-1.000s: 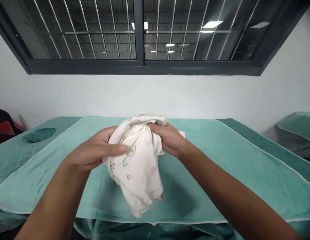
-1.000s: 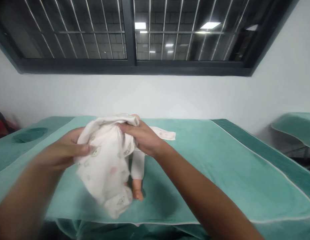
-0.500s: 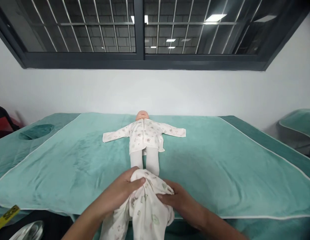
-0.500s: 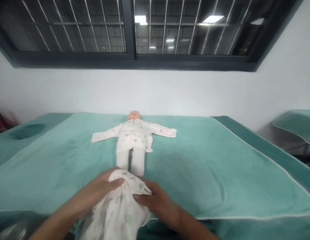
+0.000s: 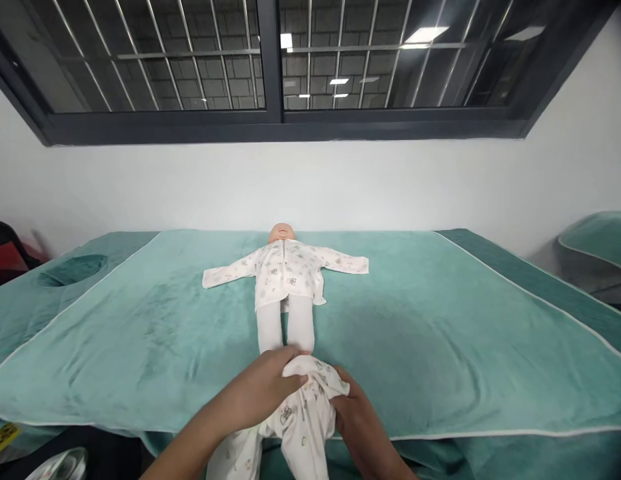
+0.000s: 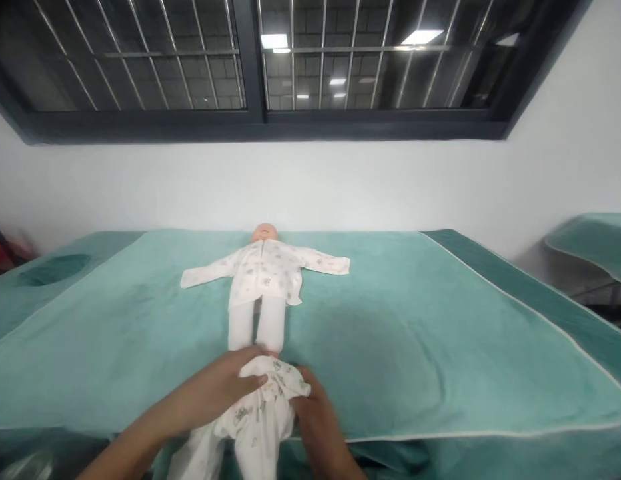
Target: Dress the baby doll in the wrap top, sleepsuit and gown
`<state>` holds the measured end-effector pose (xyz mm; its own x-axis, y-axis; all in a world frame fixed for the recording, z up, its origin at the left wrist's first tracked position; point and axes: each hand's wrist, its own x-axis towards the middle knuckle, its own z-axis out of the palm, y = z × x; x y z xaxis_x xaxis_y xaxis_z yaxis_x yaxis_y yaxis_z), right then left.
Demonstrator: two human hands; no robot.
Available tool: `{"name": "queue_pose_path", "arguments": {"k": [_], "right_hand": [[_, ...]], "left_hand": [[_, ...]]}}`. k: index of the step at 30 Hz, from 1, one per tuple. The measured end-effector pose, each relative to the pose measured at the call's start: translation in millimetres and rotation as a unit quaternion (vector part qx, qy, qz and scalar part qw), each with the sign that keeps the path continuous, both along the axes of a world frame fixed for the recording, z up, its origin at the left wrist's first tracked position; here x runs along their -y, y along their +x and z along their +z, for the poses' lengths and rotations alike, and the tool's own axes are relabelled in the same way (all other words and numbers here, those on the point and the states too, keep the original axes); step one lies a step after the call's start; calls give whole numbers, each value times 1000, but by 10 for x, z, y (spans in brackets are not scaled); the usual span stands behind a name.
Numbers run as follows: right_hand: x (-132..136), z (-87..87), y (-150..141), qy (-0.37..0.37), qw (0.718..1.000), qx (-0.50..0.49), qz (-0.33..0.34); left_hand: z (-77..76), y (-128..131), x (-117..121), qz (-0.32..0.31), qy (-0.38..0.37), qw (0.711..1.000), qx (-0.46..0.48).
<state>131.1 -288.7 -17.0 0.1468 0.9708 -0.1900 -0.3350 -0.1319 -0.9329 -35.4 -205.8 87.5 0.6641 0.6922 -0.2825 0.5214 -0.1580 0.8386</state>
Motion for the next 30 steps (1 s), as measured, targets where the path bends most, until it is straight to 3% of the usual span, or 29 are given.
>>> {"name": "queue_pose_path", "arguments": {"k": [3,7,14,21,25,30], "right_hand": [[-23,172,-21,-4,994,-108,17],[-102,297,25,11,992,-124,30],[-437,151,72,47,997,58,-30],[-788,194,287,128,976,153,-85],[-1015,197,343,110,981,149,-64],[-1210,195,333,80,970,215,-87]], "left_hand": [[110,-32,1,3,-46,998,50],[176,-15,-80,24,-51,994,89],[19,239,-360,110,84,982,128],[154,235,-321,72,14,990,121],[93,238,-536,99,68,985,128],[-62,335,-831,166,151,963,152]]}}
